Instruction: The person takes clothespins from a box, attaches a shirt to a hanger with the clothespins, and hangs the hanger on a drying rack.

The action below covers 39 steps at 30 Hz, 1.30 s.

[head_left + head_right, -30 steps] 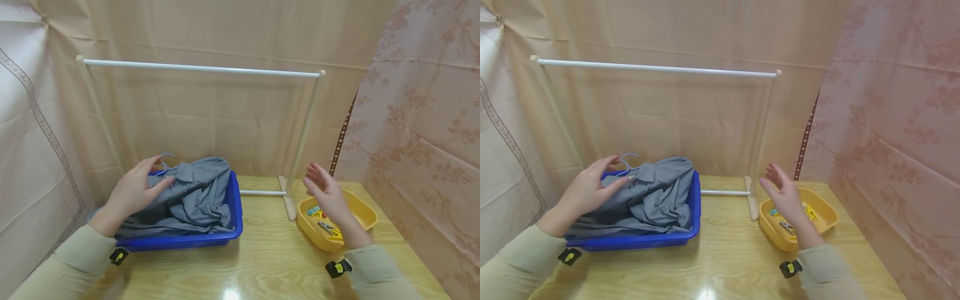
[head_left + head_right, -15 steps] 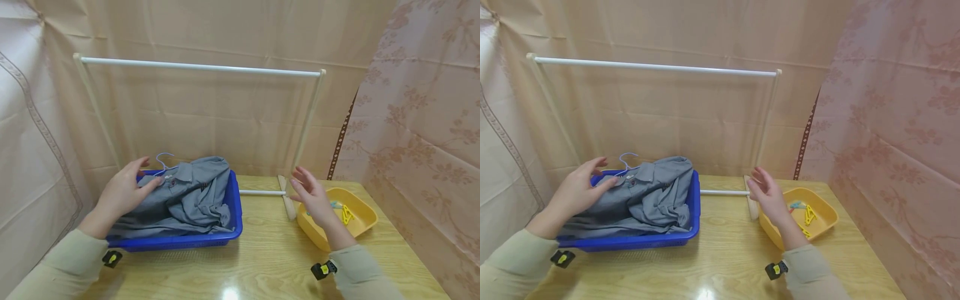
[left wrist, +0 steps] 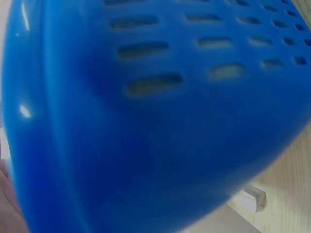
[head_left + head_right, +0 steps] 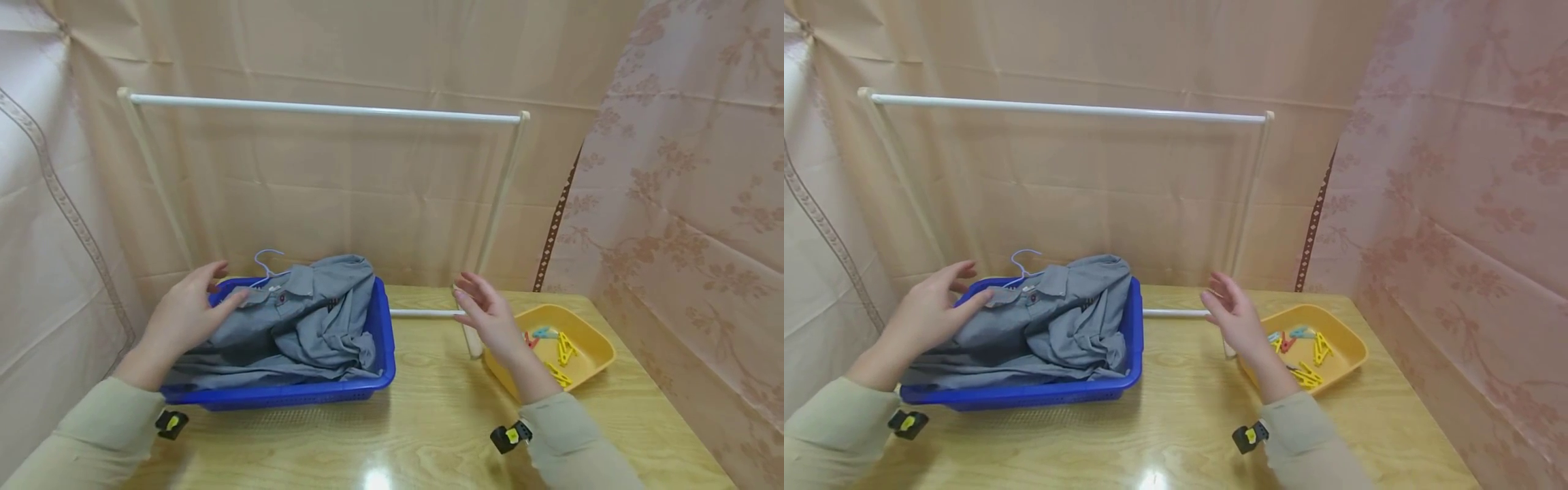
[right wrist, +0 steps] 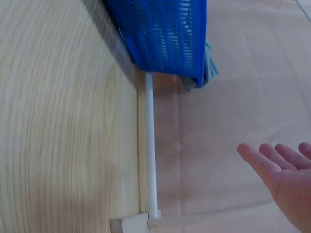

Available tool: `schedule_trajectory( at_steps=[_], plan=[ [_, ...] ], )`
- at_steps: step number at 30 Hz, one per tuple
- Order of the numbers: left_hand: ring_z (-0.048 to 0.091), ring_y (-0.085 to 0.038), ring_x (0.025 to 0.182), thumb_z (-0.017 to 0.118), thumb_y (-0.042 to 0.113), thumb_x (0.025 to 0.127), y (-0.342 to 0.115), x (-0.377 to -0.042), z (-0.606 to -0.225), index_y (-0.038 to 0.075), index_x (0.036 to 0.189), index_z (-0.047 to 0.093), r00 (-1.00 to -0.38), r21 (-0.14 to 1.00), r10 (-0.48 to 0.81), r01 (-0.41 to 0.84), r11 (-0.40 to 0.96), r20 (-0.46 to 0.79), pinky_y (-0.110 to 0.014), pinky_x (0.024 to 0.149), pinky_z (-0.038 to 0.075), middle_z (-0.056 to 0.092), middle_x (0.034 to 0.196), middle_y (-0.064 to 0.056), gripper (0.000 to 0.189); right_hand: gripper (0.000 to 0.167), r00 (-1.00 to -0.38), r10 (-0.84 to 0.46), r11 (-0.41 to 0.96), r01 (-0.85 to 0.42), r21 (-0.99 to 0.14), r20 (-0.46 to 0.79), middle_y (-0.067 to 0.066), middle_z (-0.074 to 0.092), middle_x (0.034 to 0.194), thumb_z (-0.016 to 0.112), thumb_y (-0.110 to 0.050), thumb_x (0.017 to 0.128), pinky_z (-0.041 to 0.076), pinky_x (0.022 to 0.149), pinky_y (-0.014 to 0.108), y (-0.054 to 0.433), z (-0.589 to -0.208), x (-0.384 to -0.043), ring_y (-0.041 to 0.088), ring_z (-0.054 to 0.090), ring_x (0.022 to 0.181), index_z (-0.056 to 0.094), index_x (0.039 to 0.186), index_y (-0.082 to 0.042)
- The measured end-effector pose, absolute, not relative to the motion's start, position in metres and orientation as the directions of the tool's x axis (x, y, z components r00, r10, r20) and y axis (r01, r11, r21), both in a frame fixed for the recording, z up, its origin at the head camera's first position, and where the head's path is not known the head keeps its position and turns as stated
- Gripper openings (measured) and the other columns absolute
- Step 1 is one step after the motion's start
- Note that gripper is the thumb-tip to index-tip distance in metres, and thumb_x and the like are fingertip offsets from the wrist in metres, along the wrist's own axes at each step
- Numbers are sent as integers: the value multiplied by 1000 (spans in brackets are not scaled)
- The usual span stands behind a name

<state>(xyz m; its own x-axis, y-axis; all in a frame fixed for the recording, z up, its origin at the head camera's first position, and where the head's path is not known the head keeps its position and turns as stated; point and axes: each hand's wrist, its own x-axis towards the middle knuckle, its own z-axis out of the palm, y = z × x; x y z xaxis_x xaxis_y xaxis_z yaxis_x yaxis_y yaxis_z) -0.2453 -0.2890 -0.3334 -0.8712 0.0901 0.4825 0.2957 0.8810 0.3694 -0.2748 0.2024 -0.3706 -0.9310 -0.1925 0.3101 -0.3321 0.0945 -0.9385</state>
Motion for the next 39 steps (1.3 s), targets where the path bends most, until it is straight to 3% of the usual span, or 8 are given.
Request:
schedule_trajectory(
  at_steps=[9,17,26,34,39],
  plan=[
    [64,-44,106,63,50,98,-300,-244,-339,-5,141,51,-891,373,66,254,893,449,-65,86,47,60,132,-27,70,59,-933,-234,16,-284,-959,272,19,43,153,58,-25,106,52,98,49,186,-373,-275,35,47,137,34,156,-5],
    [66,-41,93,65,46,97,-312,-244,-344,-2,128,63,-873,336,64,253,907,484,-62,78,48,69,105,-23,57,60,-931,-258,-31,-259,-965,258,22,43,153,59,-22,105,52,98,48,175,-377,-276,42,44,139,33,156,-3],
    [58,-54,112,63,46,98,-327,-241,-349,-5,123,66,-893,328,42,207,922,448,-68,88,44,63,124,-31,56,60,-933,-281,-52,-221,-974,227,21,46,150,60,-26,105,53,97,44,162,-374,-279,42,45,138,36,155,-3],
    [58,-55,108,68,43,95,-341,-242,-353,-5,116,69,-916,312,60,197,929,397,-68,86,45,65,116,-31,52,55,-935,-287,-69,-197,-978,209,24,46,148,58,-17,105,54,96,45,148,-371,-282,43,46,136,37,154,-1],
    [65,-49,97,72,39,93,-347,-243,-353,-2,112,72,-927,302,81,201,932,367,-63,78,48,72,104,-22,46,55,-936,-295,-44,-186,-982,191,23,46,149,58,-18,105,54,96,45,141,-371,-285,40,48,136,37,154,-2]
  ],
)
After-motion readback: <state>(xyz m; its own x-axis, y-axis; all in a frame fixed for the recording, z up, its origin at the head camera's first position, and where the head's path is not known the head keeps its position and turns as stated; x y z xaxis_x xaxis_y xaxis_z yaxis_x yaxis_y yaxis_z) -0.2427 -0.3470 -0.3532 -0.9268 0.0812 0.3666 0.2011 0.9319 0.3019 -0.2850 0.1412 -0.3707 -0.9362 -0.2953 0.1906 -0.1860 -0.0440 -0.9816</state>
